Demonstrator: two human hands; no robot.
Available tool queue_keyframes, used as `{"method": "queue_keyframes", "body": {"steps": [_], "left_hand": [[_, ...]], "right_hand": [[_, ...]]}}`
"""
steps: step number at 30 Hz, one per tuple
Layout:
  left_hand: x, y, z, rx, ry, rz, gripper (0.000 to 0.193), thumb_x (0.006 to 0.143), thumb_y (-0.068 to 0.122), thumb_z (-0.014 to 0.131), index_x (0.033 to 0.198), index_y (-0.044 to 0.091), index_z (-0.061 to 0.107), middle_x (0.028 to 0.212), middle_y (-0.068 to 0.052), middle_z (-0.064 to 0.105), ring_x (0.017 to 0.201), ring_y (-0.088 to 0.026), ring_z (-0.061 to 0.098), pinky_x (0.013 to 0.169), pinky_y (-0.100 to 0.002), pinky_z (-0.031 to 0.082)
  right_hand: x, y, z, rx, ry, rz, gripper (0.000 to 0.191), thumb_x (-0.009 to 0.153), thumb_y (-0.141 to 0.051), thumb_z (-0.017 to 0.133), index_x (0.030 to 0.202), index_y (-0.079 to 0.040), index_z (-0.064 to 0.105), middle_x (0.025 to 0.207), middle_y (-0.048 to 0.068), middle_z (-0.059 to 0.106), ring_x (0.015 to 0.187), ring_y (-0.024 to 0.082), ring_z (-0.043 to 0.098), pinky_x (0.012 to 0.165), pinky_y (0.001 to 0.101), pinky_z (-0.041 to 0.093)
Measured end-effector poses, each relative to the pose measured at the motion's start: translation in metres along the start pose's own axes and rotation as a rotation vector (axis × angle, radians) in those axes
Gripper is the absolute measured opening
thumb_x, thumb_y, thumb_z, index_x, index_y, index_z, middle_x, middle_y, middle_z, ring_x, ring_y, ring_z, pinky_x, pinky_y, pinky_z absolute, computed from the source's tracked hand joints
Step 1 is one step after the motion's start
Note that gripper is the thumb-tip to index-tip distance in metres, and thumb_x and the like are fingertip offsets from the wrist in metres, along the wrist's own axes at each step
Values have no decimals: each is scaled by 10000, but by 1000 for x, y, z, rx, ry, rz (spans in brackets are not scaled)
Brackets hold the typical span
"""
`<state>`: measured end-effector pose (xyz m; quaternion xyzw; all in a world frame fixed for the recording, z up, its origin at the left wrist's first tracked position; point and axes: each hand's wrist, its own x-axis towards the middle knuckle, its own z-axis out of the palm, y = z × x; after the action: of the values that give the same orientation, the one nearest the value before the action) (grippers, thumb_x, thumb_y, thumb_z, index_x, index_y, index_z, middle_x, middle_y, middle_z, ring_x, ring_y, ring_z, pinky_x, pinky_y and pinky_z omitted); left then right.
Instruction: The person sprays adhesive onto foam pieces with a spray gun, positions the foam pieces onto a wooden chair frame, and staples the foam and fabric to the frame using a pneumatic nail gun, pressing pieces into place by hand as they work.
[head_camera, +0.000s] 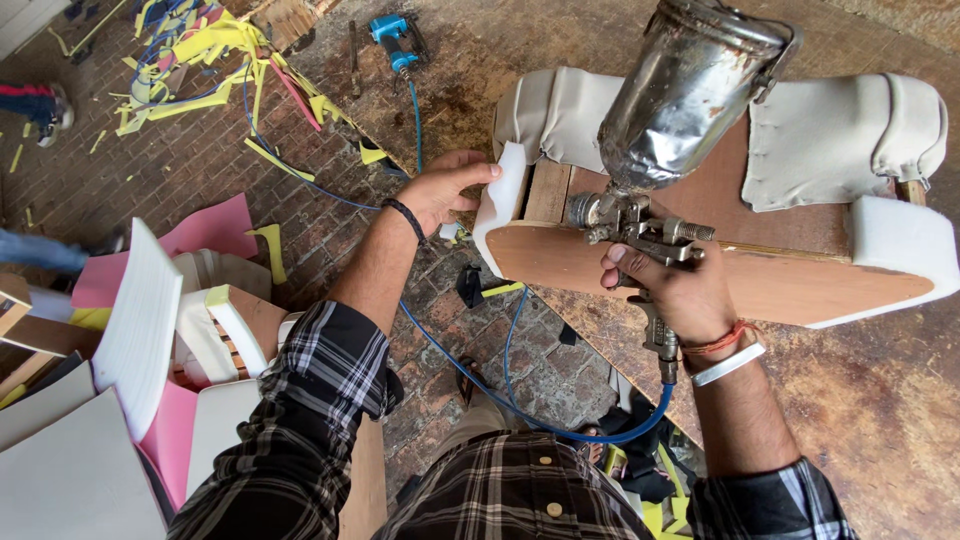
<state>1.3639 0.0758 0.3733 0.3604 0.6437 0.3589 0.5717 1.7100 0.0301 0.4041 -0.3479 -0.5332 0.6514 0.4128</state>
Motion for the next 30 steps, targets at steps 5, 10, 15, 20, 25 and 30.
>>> {"method": "queue_keyframes", "body": {"steps": [5, 10, 15, 20, 25, 30], "left_hand": [[-1, 0, -3, 2, -5, -16, 858, 695, 480, 819, 1439, 183, 513, 1505, -97, 543, 1309, -444, 562, 1107, -784, 92], [-2, 2, -2, -6, 1, -14, 888, 683, 489, 822, 1447, 171, 499, 1515, -116, 533, 1314, -447, 557, 1114, -789, 98], [-3, 2, -2, 3, 10, -14, 946, 686, 497, 824, 1487, 163, 446, 1535, -136, 501, 1328, -445, 542, 1126, -775, 98], [-3, 1, -2, 24, 19, -17, 979, 693, 504, 821, 1515, 156, 420, 1541, -155, 487, 1341, -444, 523, 1131, -772, 106], [-1, 1, -1, 15, 30, -10, 1009, 677, 493, 836, 1520, 156, 398, 1541, -161, 490, 1347, -444, 537, 1139, -755, 119], [1, 0, -1, 5, 25, -13, 1012, 672, 484, 837, 1522, 158, 396, 1545, -154, 480, 1342, -451, 525, 1146, -743, 138]], "right_hand": [[-1, -10, 1, 10, -10, 1, 582, 916, -17, 694, 1465, 44, 512, 890, 131, 716, 760, 190, 711, 699, 326, 602], [0, -16, 4, -45, -41, -29, 541, 910, -27, 702, 1419, 75, 549, 907, 122, 721, 767, 187, 714, 690, 315, 593], [6, -16, 4, -35, -8, -61, 459, 924, -19, 696, 1355, 72, 568, 882, 128, 721, 756, 181, 720, 683, 315, 607], [13, -15, 0, -56, 40, -78, 372, 946, -10, 707, 1281, 114, 603, 902, 145, 720, 770, 189, 715, 687, 321, 600], [9, -14, -3, -83, 27, 13, 537, 902, -24, 696, 1411, 33, 535, 905, 129, 727, 751, 185, 721, 656, 320, 594], [1, -11, 2, -127, 41, 9, 553, 905, -14, 715, 1422, 75, 538, 969, 132, 747, 773, 187, 706, 691, 317, 586]]}}
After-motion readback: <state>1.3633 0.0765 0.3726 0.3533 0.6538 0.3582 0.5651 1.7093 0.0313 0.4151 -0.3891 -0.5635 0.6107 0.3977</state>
